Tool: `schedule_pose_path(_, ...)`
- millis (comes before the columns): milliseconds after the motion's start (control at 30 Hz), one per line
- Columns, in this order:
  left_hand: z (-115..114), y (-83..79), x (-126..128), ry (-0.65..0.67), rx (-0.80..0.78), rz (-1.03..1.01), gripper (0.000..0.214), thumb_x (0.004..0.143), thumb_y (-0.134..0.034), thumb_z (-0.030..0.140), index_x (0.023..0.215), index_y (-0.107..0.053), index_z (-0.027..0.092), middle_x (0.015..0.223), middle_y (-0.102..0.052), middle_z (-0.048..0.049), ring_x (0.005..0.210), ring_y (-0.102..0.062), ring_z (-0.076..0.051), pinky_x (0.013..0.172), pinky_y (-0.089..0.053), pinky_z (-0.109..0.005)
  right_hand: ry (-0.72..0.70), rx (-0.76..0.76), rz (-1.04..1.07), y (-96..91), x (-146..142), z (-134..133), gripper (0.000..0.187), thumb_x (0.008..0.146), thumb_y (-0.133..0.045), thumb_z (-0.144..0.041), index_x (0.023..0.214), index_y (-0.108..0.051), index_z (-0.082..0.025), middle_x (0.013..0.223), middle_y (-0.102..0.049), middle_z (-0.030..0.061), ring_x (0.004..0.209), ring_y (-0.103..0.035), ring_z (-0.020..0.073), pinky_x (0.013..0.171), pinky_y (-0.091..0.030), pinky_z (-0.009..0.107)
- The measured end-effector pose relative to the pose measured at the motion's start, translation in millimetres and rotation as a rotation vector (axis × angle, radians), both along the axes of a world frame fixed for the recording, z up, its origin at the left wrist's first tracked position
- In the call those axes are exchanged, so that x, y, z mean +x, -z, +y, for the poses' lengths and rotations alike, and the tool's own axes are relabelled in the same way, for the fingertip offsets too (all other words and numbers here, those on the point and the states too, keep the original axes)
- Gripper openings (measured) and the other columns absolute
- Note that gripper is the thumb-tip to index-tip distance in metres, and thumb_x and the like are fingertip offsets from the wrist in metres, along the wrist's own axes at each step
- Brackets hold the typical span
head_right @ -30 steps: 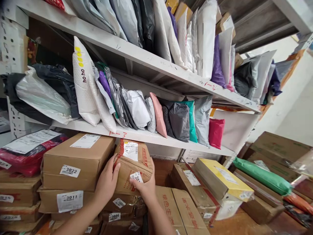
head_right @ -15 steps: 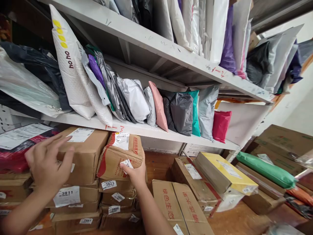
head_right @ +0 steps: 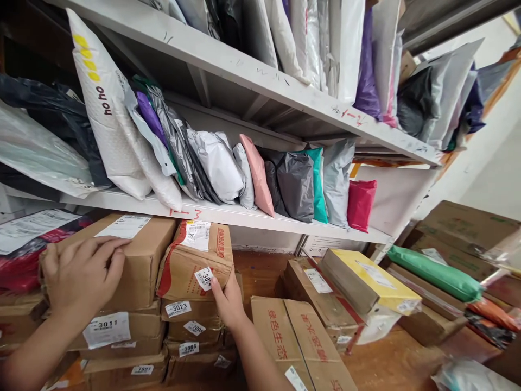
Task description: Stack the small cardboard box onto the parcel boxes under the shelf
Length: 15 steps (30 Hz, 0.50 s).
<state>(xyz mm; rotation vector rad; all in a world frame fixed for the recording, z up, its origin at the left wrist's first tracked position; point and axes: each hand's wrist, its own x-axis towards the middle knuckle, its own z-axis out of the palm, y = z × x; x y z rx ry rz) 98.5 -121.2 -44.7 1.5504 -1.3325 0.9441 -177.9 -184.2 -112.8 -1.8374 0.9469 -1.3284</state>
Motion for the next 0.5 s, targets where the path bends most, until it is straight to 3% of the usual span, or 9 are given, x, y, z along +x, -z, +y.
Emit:
schedule_pose_path(133,-17.6,-26.4,-43.1,0.291,0.156,-0.210,0.043,0.096,-0.042,0.037,0.125,-0.064,0.014,0.122,-0.068,-0.0150,0.113,-0.061,-0.033,0.111,-0.034,-0.059,0.012,-0.018,0.032,-1.1,5.3,1.0,0.065,0.091,-0.047,-0.061,0.144,-0.041,-0.024,0.142,-0.055,0.0108,0.134,-0.049,0.0264,0.115,-0.037,0.045)
schedule_pose_path(200,-31.8,-40.1,-70.9,0.397,0.312,-0.240,0.054,0.096,-0.040,0.047,0.138,-0.053,0.015,0.143,-0.054,-0.0146,0.133,-0.049,-0.034,0.113,-0.035,-0.057,0.007,-0.035,0.050,-0.6,3.6,-0.4,0.064,0.093,-0.046,-0.059,0.146,-0.038,-0.025,0.145,-0.052,0.0096,0.135,-0.047,0.0257,0.116,-0.035,0.044)
schedule_pose_path(267,-45.1,-49.3,-93.6,0.421,0.470,-0.192,0.061,0.096,-0.037,0.052,0.144,-0.046,0.014,0.152,-0.042,-0.0158,0.142,-0.036,-0.035,0.114,-0.034,-0.057,0.006,-0.051,0.077,1.1,0.6,-2.0,0.063,0.094,-0.044,-0.057,0.148,-0.037,-0.026,0.147,-0.050,0.0087,0.138,-0.044,0.0252,0.117,-0.033,0.043)
schedule_pose_path(367,-57.6,-53.8,-109.8,0.401,0.639,-0.097,0.062,0.095,-0.038,0.049,0.141,-0.050,0.009,0.146,-0.048,-0.0227,0.130,-0.050,-0.041,0.104,-0.044,-0.056,-0.006,-0.065,0.121,3.5,-4.4,-3.5,0.060,0.096,-0.040,-0.057,0.149,-0.036,-0.029,0.149,-0.048,0.0076,0.139,-0.042,0.0248,0.117,-0.032,0.041)
schedule_pose_path(500,-62.7,-55.2,-106.1,0.391,0.693,-0.084,0.054,0.092,-0.043,0.038,0.135,-0.056,0.009,0.134,-0.060,-0.0228,0.111,-0.062,-0.042,0.090,-0.050,-0.052,-0.050,-0.082,0.142,0.5,-8.4,-3.8,0.057,0.098,-0.034,-0.055,0.150,-0.031,-0.032,0.150,-0.047,0.0050,0.138,-0.044,0.0236,0.116,-0.034,0.040)
